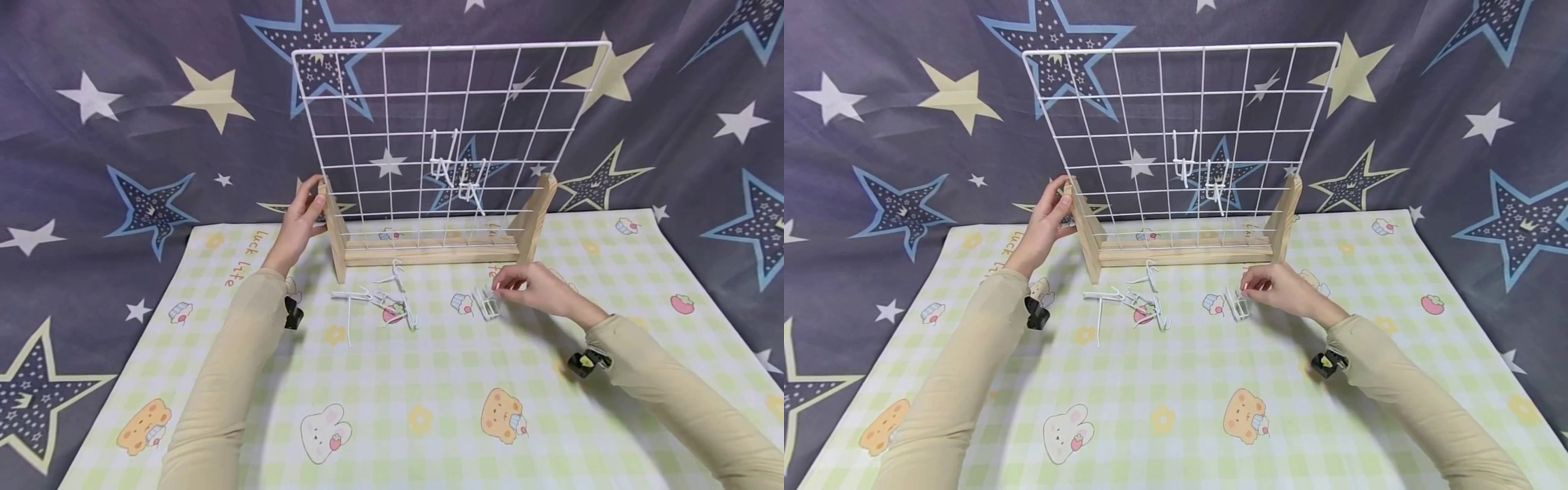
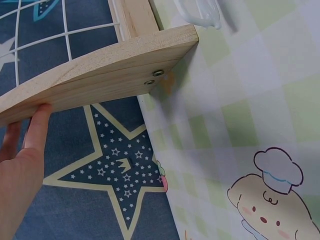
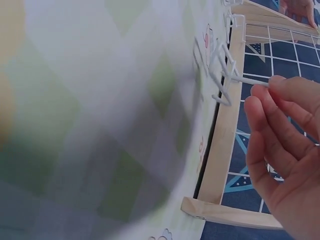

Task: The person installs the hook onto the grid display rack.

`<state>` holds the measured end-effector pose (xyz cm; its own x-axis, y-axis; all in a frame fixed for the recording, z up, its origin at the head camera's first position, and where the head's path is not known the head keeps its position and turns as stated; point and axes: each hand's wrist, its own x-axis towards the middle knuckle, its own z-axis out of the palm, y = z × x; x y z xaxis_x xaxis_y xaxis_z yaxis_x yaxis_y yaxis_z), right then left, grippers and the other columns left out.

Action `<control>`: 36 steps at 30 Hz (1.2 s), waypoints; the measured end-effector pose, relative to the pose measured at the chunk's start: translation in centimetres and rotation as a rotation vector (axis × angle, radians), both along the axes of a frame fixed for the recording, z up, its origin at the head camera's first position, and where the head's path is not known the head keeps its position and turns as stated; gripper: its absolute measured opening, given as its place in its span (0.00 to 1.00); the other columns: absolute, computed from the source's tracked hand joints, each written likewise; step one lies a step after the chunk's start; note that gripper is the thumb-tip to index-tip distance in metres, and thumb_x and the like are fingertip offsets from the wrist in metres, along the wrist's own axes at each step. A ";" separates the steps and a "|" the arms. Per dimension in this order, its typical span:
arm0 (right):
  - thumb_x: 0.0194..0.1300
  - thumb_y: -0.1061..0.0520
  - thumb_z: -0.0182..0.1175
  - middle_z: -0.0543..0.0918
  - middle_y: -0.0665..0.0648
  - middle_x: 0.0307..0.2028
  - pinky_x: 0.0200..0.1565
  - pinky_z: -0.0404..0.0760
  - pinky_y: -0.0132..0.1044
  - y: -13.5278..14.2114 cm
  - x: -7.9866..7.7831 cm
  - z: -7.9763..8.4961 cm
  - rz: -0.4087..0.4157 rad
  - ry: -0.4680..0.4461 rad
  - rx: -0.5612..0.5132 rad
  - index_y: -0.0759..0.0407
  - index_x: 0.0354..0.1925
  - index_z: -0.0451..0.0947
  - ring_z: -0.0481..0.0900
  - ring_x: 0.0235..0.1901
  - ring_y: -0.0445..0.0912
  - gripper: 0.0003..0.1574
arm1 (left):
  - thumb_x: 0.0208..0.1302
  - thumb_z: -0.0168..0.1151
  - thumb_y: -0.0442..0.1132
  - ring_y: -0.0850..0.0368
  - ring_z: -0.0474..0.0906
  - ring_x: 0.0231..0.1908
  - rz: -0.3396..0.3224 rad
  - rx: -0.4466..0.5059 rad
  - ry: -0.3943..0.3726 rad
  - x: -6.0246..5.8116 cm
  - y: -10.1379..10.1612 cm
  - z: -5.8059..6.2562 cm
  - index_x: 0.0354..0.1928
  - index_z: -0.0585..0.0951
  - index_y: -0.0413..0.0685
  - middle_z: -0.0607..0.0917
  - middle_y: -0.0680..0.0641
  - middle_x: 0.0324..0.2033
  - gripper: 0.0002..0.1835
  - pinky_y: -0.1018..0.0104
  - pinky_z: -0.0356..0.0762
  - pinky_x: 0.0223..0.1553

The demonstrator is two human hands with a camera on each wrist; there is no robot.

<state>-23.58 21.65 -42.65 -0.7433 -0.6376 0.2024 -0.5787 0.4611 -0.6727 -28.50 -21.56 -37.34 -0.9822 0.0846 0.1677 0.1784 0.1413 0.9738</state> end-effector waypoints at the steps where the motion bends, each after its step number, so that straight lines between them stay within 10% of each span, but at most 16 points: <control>1: 0.59 0.69 0.66 0.85 0.57 0.30 0.35 0.81 0.34 0.0 0.0 -0.1 0.005 -0.004 -0.004 0.65 0.35 0.82 0.80 0.30 0.41 0.05 | 0.77 0.42 0.46 0.43 0.64 0.63 0.002 0.001 -0.002 0.0 0.0 0.0 0.75 0.54 0.57 0.67 0.35 0.61 0.28 0.43 0.69 0.59; 36: 0.55 0.73 0.64 0.83 0.55 0.30 0.37 0.82 0.32 -0.1 0.1 -3.0 -0.116 -0.122 0.009 0.68 0.37 0.80 0.80 0.31 0.46 0.09 | 0.77 0.44 0.47 0.43 0.66 0.61 -0.005 0.012 0.018 -0.3 -0.1 -0.3 0.74 0.56 0.56 0.68 0.35 0.59 0.27 0.42 0.70 0.58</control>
<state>-23.52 21.52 -45.61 -0.8309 -0.5472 0.1006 -0.4353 0.5267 -0.7302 -28.77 -21.62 -37.62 -0.9785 0.0879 0.1867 0.1970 0.1288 0.9719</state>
